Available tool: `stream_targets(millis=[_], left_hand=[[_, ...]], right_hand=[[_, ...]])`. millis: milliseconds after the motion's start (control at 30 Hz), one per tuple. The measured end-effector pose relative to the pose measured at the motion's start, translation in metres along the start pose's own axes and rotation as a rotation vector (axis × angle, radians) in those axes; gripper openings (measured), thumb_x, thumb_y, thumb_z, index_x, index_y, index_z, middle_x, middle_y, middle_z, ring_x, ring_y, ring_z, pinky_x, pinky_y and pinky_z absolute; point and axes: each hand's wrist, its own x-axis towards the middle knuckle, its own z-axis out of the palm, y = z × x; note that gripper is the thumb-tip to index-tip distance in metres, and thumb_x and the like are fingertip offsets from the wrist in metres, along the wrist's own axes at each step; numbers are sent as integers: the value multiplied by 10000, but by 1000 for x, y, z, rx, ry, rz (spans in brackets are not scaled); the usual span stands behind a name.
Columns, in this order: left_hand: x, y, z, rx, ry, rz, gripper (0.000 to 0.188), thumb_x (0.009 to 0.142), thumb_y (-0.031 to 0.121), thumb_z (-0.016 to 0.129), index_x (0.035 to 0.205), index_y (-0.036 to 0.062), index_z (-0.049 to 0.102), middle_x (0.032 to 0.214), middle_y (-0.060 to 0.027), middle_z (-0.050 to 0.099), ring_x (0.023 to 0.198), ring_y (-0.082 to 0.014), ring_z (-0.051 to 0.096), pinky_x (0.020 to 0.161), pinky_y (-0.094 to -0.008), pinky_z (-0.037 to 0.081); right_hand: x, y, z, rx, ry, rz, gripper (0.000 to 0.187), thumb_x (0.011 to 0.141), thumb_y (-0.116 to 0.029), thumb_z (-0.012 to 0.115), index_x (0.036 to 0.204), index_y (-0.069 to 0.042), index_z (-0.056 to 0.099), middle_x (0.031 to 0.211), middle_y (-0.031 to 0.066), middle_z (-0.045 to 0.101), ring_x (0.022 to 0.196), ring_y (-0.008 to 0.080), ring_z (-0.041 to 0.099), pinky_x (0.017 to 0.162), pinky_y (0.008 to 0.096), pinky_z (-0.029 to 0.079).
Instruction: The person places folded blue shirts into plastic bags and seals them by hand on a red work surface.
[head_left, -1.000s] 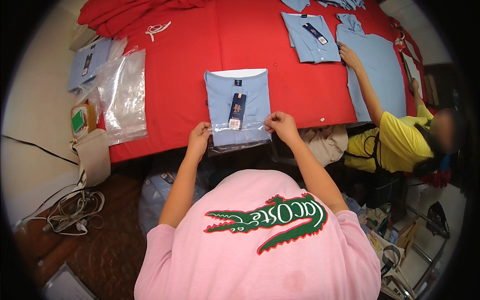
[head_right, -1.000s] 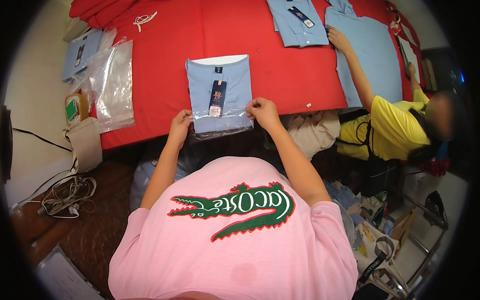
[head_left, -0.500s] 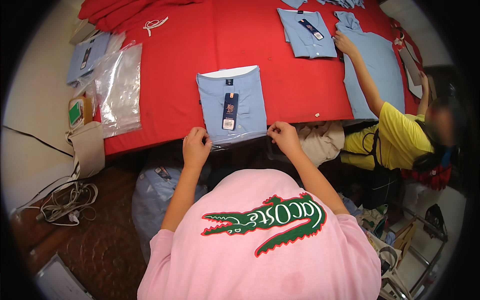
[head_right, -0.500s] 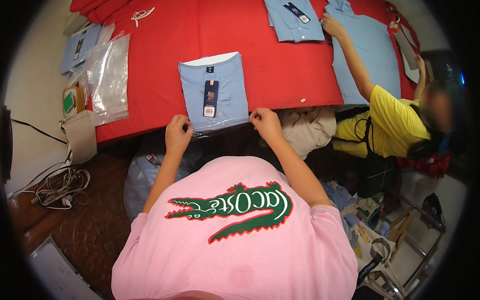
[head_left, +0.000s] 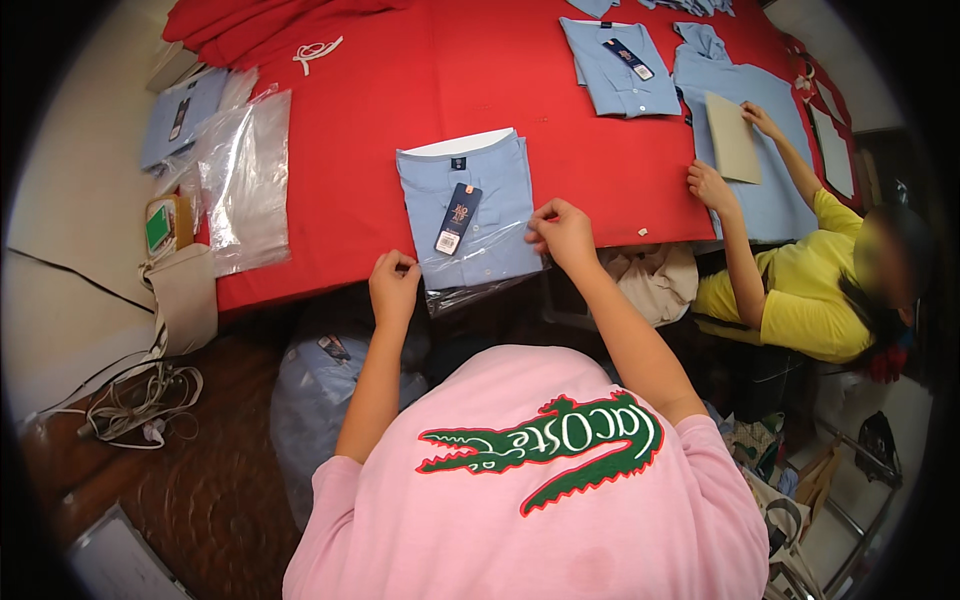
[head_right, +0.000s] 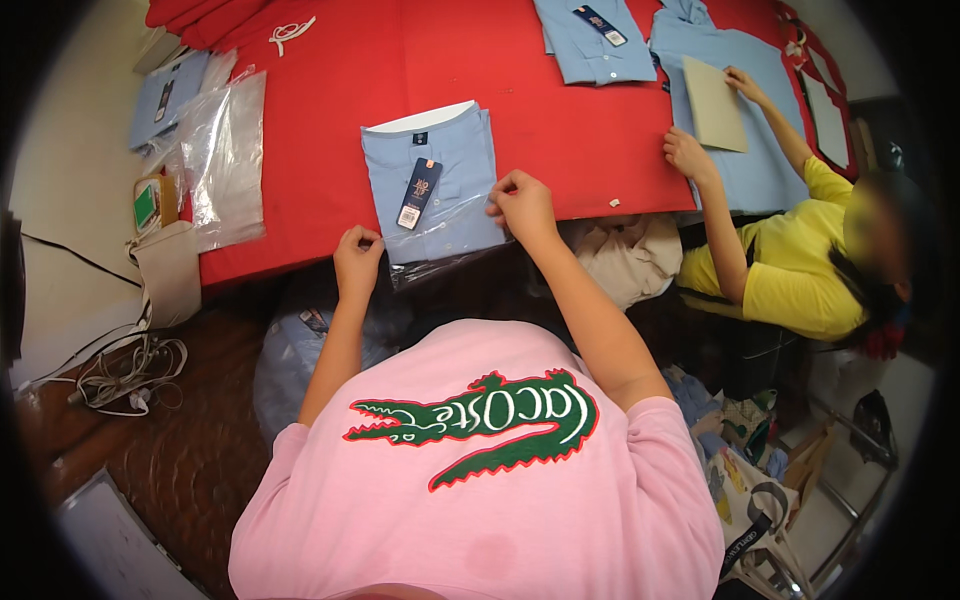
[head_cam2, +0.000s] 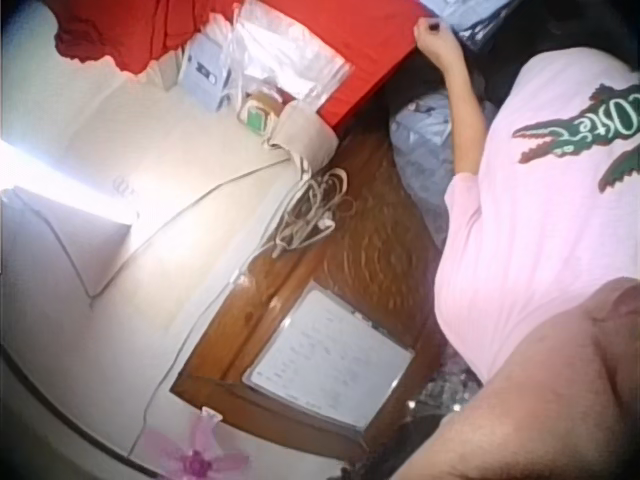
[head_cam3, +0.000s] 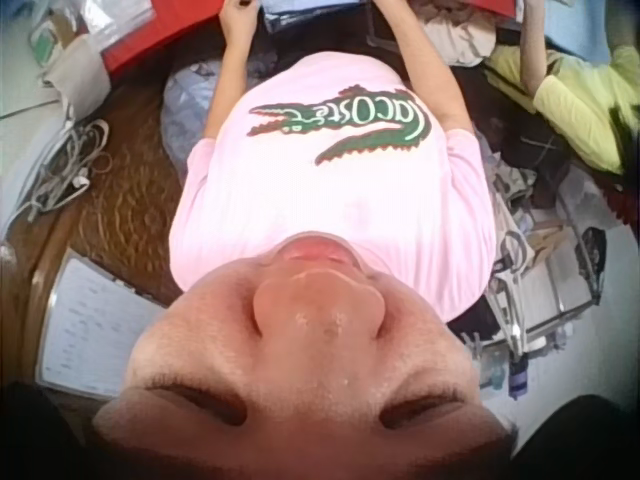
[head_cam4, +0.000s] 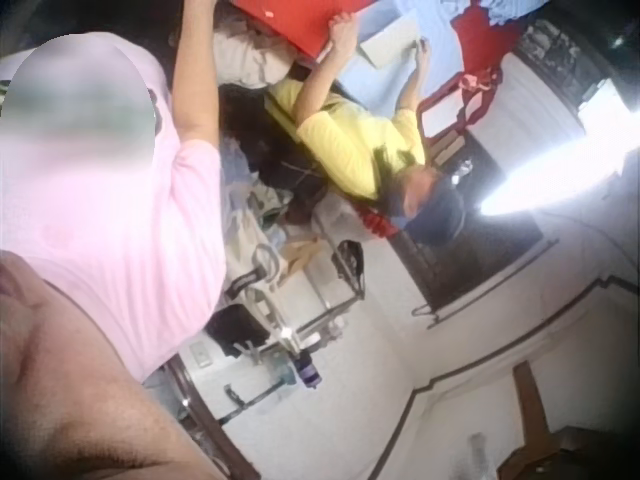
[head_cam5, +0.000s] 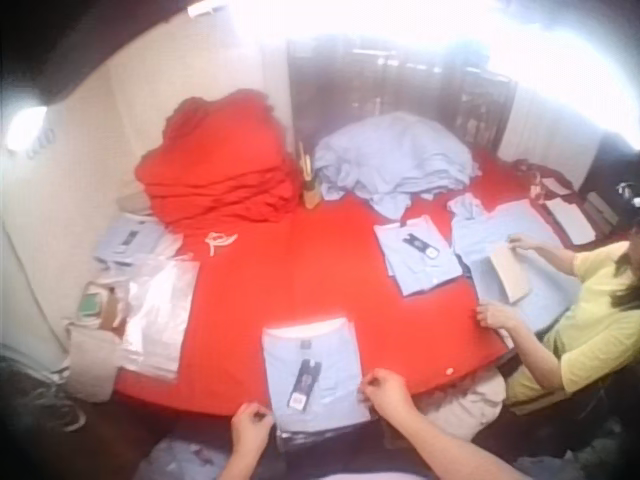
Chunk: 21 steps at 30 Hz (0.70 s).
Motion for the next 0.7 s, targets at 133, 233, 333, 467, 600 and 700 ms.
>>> stream_targets(millis=[133,233,333,467,600,700], left_hand=[[0,43,-16,-3,-148,207,312,802,-2,719,1110,30,679,1141,-142,640,971,-271,681,843,-393,553],[-7,47,-18,186,-153,391,372,801,48,754,1163,63,670,1255,-134,621,1140,-315,641,936,-439,533],[-6,42,-18,211,-104,402,207,878,108,789,1065,65,711,1151,-104,679,1077,-320,669,938,-452,523],[5,34,-14,34,-26,283,79,940,107,760,978,46,728,1006,-92,713,945,-311,695,894,-440,524],[20,31,-14,109,17,409,101,956,93,764,971,3,720,970,-115,719,866,-289,695,790,-384,544],[32,26,-12,52,-81,199,124,945,88,785,966,-10,713,956,-122,722,861,-253,700,755,-370,540]], right_hand=[[6,7,-5,-8,-22,3,68,981,-7,715,1026,-6,662,831,112,760,669,123,725,548,273,551],[4,27,-6,80,-67,-121,71,994,8,692,1046,10,643,885,124,762,786,147,756,692,279,598],[-4,38,-2,128,-80,-255,43,1018,22,658,1052,23,631,939,117,743,884,171,770,818,288,603],[-13,43,5,33,-45,-388,34,1042,25,627,1071,41,618,955,97,699,894,162,767,820,286,598],[-9,38,11,-62,12,-390,80,1034,16,647,1106,47,629,967,91,679,883,148,752,797,287,593],[-2,37,13,-80,27,-402,149,984,6,711,1117,50,659,964,93,676,860,154,729,780,296,586]])
